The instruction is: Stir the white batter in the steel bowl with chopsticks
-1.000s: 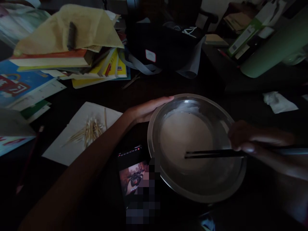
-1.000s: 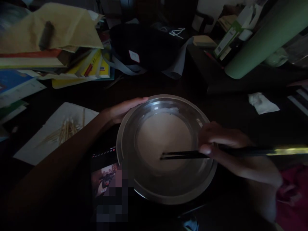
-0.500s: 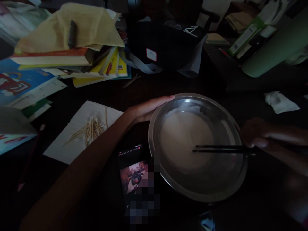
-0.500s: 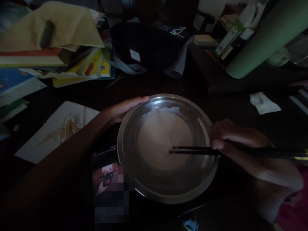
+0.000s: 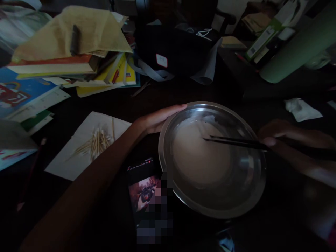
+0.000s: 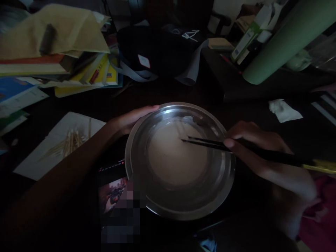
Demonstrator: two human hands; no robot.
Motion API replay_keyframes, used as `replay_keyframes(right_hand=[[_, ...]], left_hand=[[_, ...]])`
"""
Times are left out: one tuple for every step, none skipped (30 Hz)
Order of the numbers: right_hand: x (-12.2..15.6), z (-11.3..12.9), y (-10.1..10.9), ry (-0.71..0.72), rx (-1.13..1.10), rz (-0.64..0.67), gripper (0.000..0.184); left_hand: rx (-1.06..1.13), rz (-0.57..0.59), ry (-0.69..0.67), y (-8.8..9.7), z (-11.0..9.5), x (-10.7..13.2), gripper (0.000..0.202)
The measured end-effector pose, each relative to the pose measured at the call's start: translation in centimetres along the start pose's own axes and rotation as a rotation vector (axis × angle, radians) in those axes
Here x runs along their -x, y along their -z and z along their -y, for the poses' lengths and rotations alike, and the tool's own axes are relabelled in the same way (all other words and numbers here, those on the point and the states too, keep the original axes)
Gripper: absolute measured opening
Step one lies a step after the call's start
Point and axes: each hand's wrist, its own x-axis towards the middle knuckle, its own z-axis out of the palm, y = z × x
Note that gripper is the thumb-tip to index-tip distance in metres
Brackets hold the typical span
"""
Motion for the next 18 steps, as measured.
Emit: replay_keyframes(right_hand=[[0.1, -0.2, 0.4, 0.059, -0.031, 0.043, 0.014], [0.1, -0.3, 0.6, 0.118, -0.074, 0.1, 0.011], [0.1, -0.3, 0.6, 0.179, -0.129, 0.163, 0.009], [0.1, -0.2, 0.3, 0.229, -0.187, 0.233, 0.009], [0.0, 0.0, -0.1, 0.265, -0.234, 0.283, 0.008], [-0.1, 0.2, -0.6, 0.281, -0.259, 0.303, 0.006], [-0.2, 0.5, -1.2, 0.284, -0.263, 0.29, 0.004], [-0.3, 0.8, -1.8, 0.271, -0.249, 0.252, 0.003], [-0.3, 1.0, -2.2, 0.244, -0.22, 0.192, 0.002], [-0.4, 1.2, -2.5, 0.198, -0.182, 0.129, 0.003], [-0.4, 1.2, -2.6, 0.135, -0.15, 0.068, 0.004], [-0.3, 1.3, -2.5, 0.057, -0.127, 0.016, 0.008], [-0.3, 1.2, -2.3, -0.023, -0.107, -0.031, 0.012], [-0.2, 1.1, -1.9, -0.084, -0.088, -0.069, 0.015], [0.0, 0.9, -1.5, -0.12, -0.075, -0.1, 0.017], [0.1, 0.7, -1.0, -0.123, -0.078, -0.124, 0.017], [0.3, 0.5, -0.5, -0.104, -0.088, -0.136, 0.017], [0.4, 0.3, -0.1, -0.084, -0.1, -0.131, 0.017]], left_hand=[[-0.002, 0.002, 0.001, 0.0, 0.0, 0.0, 0.027], [-0.006, 0.003, 0.005, 0.0, 0.0, -0.1, 0.028], [-0.011, 0.001, 0.01, 0.1, 0.1, -0.1, 0.028], [-0.014, -0.005, 0.01, 0.1, 0.1, -0.1, 0.028], [-0.014, -0.01, 0.007, 0.1, 0.2, -0.1, 0.027], [-0.01, -0.013, 0.007, 0.2, 0.2, -0.2, 0.026], [-0.005, -0.014, 0.008, 0.2, 0.2, -0.2, 0.026], [0.0, -0.011, 0.012, 0.2, 0.2, -0.2, 0.026], [0.004, -0.01, 0.014, 0.2, 0.2, -0.2, 0.026], [0.004, -0.01, 0.014, 0.2, 0.2, -0.2, 0.026], [0.003, -0.012, 0.012, 0.1, 0.2, -0.1, 0.026], [0.001, -0.015, 0.007, 0.1, 0.1, -0.1, 0.027], [0.0, -0.015, 0.003, 0.0, 0.1, 0.0, 0.027], [-0.001, -0.01, 0.002, 0.0, 0.0, 0.0, 0.027], [-0.002, -0.003, 0.004, 0.0, 0.0, 0.1, 0.028], [-0.003, 0.006, 0.007, -0.1, 0.0, 0.1, 0.029], [-0.003, 0.016, 0.009, 0.0, 0.0, 0.1, 0.03], [-0.002, 0.025, 0.01, 0.0, 0.0, 0.1, 0.031]])
